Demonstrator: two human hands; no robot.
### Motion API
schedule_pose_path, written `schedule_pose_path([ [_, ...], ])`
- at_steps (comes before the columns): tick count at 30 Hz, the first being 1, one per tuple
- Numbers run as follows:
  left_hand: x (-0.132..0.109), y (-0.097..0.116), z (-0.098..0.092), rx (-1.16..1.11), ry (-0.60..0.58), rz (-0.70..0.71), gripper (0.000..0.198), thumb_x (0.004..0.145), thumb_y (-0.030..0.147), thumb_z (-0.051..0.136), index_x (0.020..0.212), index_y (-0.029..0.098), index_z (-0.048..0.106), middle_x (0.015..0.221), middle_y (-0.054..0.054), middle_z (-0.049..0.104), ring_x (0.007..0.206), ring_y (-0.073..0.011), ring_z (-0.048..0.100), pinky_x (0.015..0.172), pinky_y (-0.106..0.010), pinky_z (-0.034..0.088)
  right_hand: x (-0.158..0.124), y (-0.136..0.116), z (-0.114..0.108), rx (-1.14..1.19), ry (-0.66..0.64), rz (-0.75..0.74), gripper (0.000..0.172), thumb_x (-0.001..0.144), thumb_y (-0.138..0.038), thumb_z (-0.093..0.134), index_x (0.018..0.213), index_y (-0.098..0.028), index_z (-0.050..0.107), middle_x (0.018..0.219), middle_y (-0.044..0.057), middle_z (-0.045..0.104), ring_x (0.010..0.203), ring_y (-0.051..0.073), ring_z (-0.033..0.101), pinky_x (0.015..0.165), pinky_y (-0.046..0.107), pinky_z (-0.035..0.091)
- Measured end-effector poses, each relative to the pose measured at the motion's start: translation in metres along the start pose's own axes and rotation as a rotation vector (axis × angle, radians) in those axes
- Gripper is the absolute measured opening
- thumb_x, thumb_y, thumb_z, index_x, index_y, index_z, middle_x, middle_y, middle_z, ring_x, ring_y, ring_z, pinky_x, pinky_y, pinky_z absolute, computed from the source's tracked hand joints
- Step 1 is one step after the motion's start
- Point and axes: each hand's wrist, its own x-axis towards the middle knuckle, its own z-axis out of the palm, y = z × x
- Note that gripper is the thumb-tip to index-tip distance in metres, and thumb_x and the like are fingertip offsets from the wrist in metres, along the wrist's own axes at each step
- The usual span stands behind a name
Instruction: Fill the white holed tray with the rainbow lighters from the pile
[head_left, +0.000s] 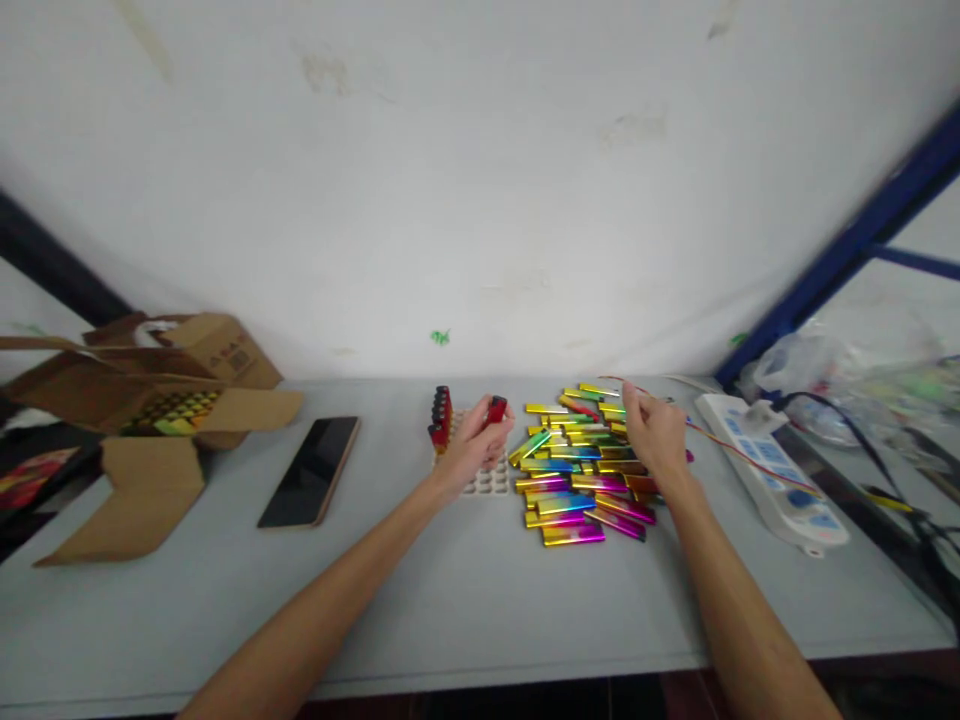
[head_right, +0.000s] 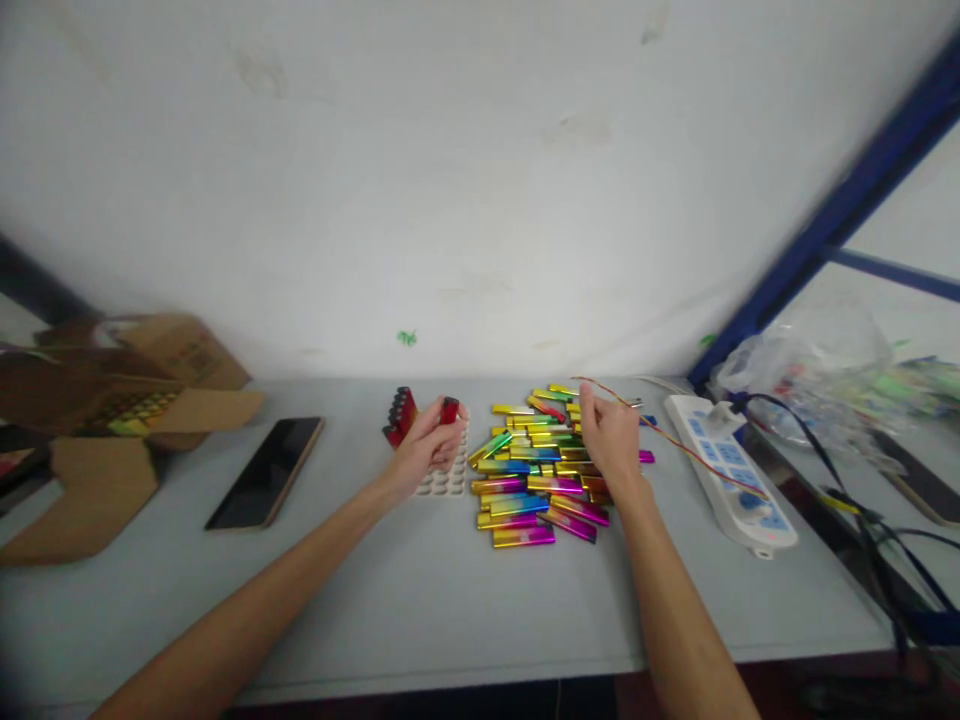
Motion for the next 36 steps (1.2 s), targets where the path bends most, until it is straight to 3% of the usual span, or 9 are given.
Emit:
schedule_pose_path([
  [4, -0.002, -0.004, -0.005, -0.060, -0.003, -0.026, 0.056, 0.088, 0.074, 0.054, 0.072, 0.020, 0.051, 0.055, 0.007, 0.031, 0.046, -0.0075, 0.022, 0.043, -0.021, 0.016, -0.001, -0.007, -0.001, 0.001, -0.010, 0.006, 0.072, 0.104, -0.070, 0.027, 0.049, -0.025, 0.038, 0.045, -0.001, 0.036, 0.045, 0.014, 0.037, 0.058, 0.033, 0.025],
  [8, 0.000, -0.003, -0.005, -0.108, -0.012, -0.064, 0.060, 0.089, 0.073, 0.049, 0.060, 0.022, 0.040, 0.054, 0.006, 0.027, 0.045, -0.0084, 0.020, 0.043, -0.022, 0.014, -0.001, -0.007, -0.003, 0.011, -0.014, 0.010, 0.071, 0.103, -0.070, 0.028, 0.049, -0.025, 0.035, 0.044, -0.002, 0.031, 0.045, 0.013, 0.035, 0.058, 0.034, 0.025],
  [12, 0.002, -0.005, -0.005, -0.126, 0.071, -0.100, 0.055, 0.089, 0.066, 0.051, 0.058, 0.023, 0.037, 0.052, 0.008, 0.019, 0.042, -0.0070, 0.014, 0.042, -0.021, 0.010, -0.001, -0.008, -0.005, 0.022, -0.015, 0.004, 0.071, 0.103, -0.071, 0.027, 0.050, -0.025, 0.033, 0.044, -0.003, 0.031, 0.044, 0.013, 0.035, 0.057, 0.034, 0.026],
  [17, 0.000, -0.006, -0.004, -0.137, 0.159, -0.096, 0.048, 0.089, 0.057, 0.052, 0.059, 0.022, 0.040, 0.051, 0.008, 0.023, 0.041, -0.0062, 0.016, 0.040, -0.019, 0.011, -0.001, -0.012, -0.006, 0.035, -0.021, -0.013, 0.072, 0.103, -0.072, 0.027, 0.049, -0.025, 0.034, 0.044, -0.003, 0.030, 0.044, 0.012, 0.033, 0.056, 0.033, 0.025],
  [23, -0.005, 0.008, 0.004, -0.164, 0.126, -0.067, 0.059, 0.088, 0.076, 0.056, 0.071, 0.020, 0.048, 0.052, 0.010, 0.027, 0.039, -0.0043, 0.017, 0.038, -0.016, 0.013, -0.001, -0.012, -0.006, 0.038, -0.019, -0.028, 0.071, 0.104, -0.069, 0.029, 0.050, -0.024, 0.035, 0.044, -0.003, 0.031, 0.044, 0.012, 0.032, 0.058, 0.034, 0.024],
  [29, -0.030, 0.033, -0.007, -0.010, 0.173, 0.227, 0.042, 0.093, 0.062, 0.067, 0.105, 0.023, 0.056, 0.070, 0.004, 0.062, 0.048, -0.0116, 0.051, 0.039, -0.020, 0.039, -0.002, -0.018, -0.008, 0.069, -0.050, -0.046, 0.072, 0.103, -0.072, 0.028, 0.049, -0.025, 0.034, 0.043, -0.001, 0.034, 0.044, 0.013, 0.031, 0.057, 0.034, 0.023],
  [32, -0.054, 0.039, -0.030, 0.152, 0.257, 0.352, 0.036, 0.098, 0.055, 0.065, 0.104, 0.020, 0.066, 0.085, -0.003, 0.071, 0.072, -0.0144, 0.067, 0.066, -0.027, 0.058, -0.003, -0.021, -0.008, 0.079, -0.082, -0.069, 0.073, 0.103, -0.072, 0.027, 0.050, -0.024, 0.036, 0.044, -0.002, 0.032, 0.044, 0.013, 0.033, 0.058, 0.034, 0.022],
  [34, -0.070, 0.042, -0.045, 0.292, 0.287, 0.373, 0.032, 0.097, 0.049, 0.069, 0.104, 0.018, 0.075, 0.100, -0.007, 0.074, 0.086, -0.0153, 0.069, 0.081, -0.028, 0.059, -0.004, -0.023, -0.008, 0.087, -0.097, -0.079, 0.072, 0.104, -0.072, 0.028, 0.050, -0.023, 0.037, 0.045, -0.002, 0.031, 0.045, 0.013, 0.033, 0.058, 0.034, 0.022],
  [36, -0.082, 0.044, -0.059, 0.424, 0.315, 0.380, 0.029, 0.092, 0.044, 0.076, 0.101, 0.018, 0.082, 0.108, -0.009, 0.072, 0.091, -0.0168, 0.068, 0.081, -0.028, 0.059, -0.005, -0.025, -0.008, 0.097, -0.102, -0.080, 0.071, 0.104, -0.070, 0.030, 0.051, -0.023, 0.037, 0.046, -0.003, 0.029, 0.045, 0.012, 0.033, 0.058, 0.034, 0.022],
])
